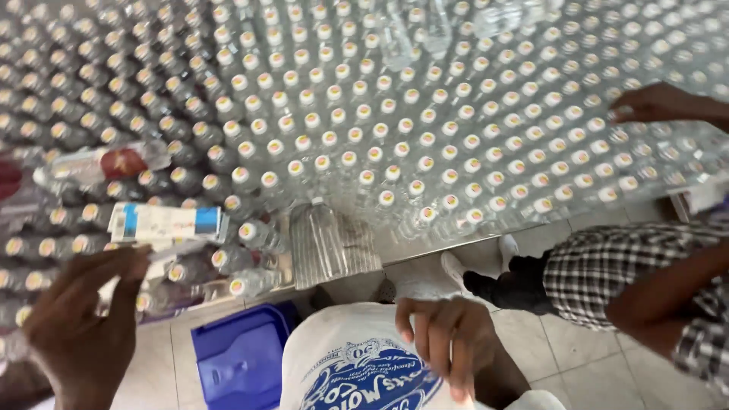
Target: The person is manually applying labels to plastic water bottles and organizing them on a large table in a production facility.
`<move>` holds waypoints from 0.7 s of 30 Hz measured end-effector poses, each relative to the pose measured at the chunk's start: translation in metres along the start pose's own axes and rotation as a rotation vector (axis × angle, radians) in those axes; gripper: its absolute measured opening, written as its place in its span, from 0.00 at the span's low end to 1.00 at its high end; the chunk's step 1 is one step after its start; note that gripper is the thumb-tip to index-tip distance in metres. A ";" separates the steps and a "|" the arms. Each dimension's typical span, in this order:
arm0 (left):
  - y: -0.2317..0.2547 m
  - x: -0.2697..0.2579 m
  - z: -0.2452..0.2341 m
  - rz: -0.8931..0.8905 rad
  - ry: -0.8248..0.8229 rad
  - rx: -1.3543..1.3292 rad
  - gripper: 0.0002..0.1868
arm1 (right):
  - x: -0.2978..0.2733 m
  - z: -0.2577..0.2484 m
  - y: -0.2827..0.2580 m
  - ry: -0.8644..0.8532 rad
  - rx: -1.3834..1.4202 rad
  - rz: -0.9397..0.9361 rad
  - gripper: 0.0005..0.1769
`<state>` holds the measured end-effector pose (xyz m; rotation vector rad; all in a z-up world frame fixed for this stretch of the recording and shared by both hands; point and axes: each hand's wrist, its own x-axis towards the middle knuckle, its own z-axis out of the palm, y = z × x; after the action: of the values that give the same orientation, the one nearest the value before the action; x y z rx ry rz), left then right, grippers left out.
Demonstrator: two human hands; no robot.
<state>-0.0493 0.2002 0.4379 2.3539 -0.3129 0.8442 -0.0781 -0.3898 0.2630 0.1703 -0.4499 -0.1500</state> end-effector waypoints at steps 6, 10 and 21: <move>0.017 -0.041 0.107 -0.577 -0.233 -0.487 0.17 | 0.042 0.090 0.192 -0.861 -0.649 0.633 0.08; 0.055 -0.056 0.191 -0.761 -0.297 -0.851 0.14 | 0.032 0.092 0.217 -0.507 -1.683 0.233 0.11; 0.092 -0.043 0.204 -0.856 -0.487 -0.999 0.14 | 0.007 0.035 0.223 -0.382 -2.420 0.032 0.25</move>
<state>-0.0189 0.0028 0.3289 1.4401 0.0980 -0.2853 -0.0635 -0.1779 0.3411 -2.2655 -0.3829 -0.5947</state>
